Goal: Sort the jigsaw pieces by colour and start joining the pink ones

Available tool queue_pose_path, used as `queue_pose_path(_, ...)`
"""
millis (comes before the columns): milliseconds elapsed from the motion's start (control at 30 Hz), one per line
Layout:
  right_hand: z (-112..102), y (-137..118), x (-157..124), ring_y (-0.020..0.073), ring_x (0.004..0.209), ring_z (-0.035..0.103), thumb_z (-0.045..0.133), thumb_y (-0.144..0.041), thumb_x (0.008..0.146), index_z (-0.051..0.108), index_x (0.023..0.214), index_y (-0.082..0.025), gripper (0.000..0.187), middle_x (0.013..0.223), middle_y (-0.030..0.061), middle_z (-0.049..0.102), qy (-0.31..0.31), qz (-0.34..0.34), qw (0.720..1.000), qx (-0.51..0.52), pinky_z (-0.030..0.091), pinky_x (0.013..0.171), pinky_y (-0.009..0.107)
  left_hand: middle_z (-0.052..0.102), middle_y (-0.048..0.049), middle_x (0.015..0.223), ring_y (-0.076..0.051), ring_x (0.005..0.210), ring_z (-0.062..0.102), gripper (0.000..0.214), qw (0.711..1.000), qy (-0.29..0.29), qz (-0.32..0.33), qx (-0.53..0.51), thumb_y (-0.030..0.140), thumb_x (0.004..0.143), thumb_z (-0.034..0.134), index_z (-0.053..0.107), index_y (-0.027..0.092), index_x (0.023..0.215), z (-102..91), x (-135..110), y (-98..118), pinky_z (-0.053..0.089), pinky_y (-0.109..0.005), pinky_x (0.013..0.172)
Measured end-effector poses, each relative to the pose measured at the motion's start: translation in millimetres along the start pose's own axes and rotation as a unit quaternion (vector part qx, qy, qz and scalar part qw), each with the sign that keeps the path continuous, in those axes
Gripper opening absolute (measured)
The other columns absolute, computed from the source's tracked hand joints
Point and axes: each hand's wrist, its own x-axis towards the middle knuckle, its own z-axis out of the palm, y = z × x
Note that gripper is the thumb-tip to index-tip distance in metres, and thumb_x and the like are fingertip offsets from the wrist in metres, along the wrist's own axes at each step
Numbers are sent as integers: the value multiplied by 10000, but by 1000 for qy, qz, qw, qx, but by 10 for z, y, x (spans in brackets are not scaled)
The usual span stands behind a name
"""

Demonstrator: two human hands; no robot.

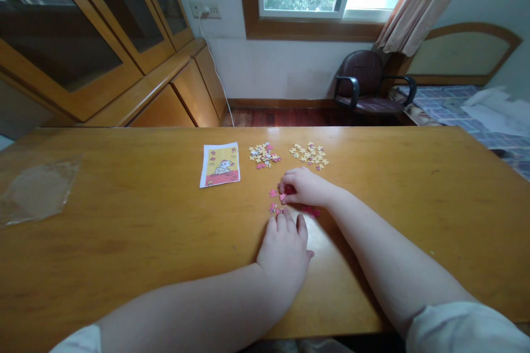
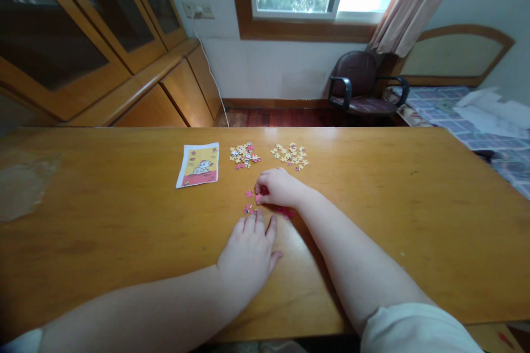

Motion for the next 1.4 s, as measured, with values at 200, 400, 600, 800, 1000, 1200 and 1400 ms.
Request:
queue_pose_path(200, 3, -34, -3, 120, 705, 588, 705, -236, 721, 676, 787, -180, 91, 761, 2, 679, -33, 47, 993, 102, 405, 690, 231, 484, -288, 1330, -380, 1190, 494, 661, 1000, -6, 1, -15, 478, 833, 567, 460, 89, 1356, -4, -1, 7, 379, -447, 936)
queue_pose_path(400, 12, -40, -21, 119, 698, 622, 691, -289, 736, 715, 933, -188, 223, 792, 1, 711, -52, 94, 975, 192, 439, 664, 219, 505, -286, 1310, -379, 1198, 496, 656, 1000, -9, 5, -16, 467, 830, 574, 461, 87, 1353, 7, 2, 13, 392, -446, 939)
queue_pose_path(600, 42, -57, -9, 137, 784, 660, 663, -278, 754, 744, 897, -206, 180, 869, 13, 737, -65, 88, 976, 189, 466, 737, 222, 493, -275, 1329, -370, 1208, 489, 658, 1000, -2, 7, 3, 483, 829, 571, 465, 95, 1349, 19, 1, 17, 380, -436, 947)
queue_pose_path(800, 57, -101, -1, 128, 728, 657, 664, -291, 748, 751, 865, -223, 161, 821, -2, 741, -78, 93, 974, 189, 457, 678, 210, 500, -283, 1317, -375, 1207, 484, 644, 1000, -4, 12, 2, 481, 843, 551, 468, 84, 1343, 31, 1, 18, 370, -442, 945)
queue_pose_path(1000, 56, -99, 1, 127, 707, 645, 654, -279, 753, 754, 843, -214, 150, 798, 4, 737, -75, 87, 979, 166, 440, 658, 211, 488, -291, 1324, -383, 1214, 477, 645, 1000, -8, 16, 7, 476, 857, 529, 453, 75, 1356, 25, 1, 12, 370, -445, 945)
queue_pose_path(1200, 42, -87, -3, 126, 720, 649, 646, -268, 753, 751, 840, -210, 148, 805, 1, 738, -81, 83, 980, 164, 440, 661, 206, 491, -282, 1327, -377, 1203, 482, 650, 1000, 1, 16, 1, 484, 848, 540, 462, 81, 1352, 15, -7, 9, 374, -448, 941)
queue_pose_path(1400, 43, -88, -1, 123, 729, 645, 631, -224, 756, 747, 845, -201, 148, 821, 4, 734, -87, 80, 982, 148, 435, 659, 204, 488, -291, 1324, -376, 1187, 494, 643, 1000, 1, 24, 10, 481, 857, 524, 460, 78, 1354, 11, -10, 15, 396, -440, 911)
